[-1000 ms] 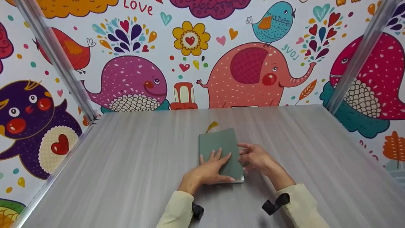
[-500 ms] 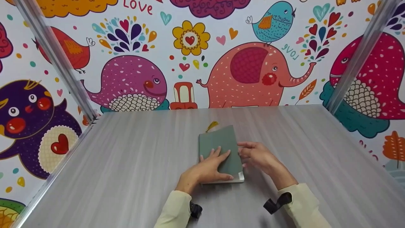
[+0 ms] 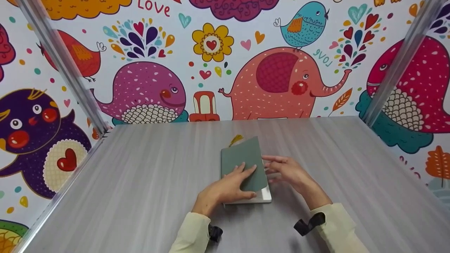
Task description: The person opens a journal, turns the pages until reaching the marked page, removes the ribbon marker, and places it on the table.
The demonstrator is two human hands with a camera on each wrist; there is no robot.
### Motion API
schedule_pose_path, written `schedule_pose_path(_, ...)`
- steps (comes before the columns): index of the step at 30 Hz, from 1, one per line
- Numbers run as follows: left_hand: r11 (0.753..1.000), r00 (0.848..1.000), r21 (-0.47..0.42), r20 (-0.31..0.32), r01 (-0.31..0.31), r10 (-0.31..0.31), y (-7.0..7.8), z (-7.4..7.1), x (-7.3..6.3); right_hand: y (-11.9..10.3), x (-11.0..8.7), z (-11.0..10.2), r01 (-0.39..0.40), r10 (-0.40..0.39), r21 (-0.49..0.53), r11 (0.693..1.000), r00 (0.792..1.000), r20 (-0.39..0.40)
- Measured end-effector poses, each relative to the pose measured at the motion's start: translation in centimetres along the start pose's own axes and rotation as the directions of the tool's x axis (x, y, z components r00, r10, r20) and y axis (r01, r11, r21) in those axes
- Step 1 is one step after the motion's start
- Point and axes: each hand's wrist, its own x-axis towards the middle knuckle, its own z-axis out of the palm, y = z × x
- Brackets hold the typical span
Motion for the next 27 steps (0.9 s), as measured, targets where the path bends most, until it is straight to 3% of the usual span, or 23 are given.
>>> schedule_pose_path(10, 1.0, 1.0, -0.013, -0.004, -0.006, 0.006, 0.6, -0.6, -0.6, 0.4, 0.2, 0.2, 0.029, -0.029, -0.016, 0.999, 0.999, -0.026)
schedule_pose_path(19, 0.998, 1.0, -0.062, -0.005, 0.008, -0.008, 0.7, -1.3, -1.1, 1.0, 0.5, 0.3, 0.137, -0.135, -0.038, 0.99, 0.99, 0.049)
schedule_pose_path(27, 0.993, 0.998, -0.108, -0.033, -0.049, 0.046, 0.5, -2.2, -1.8, 1.3, 0.5, 0.5, 0.186, -0.175, -0.086, 0.979, 0.977, 0.125)
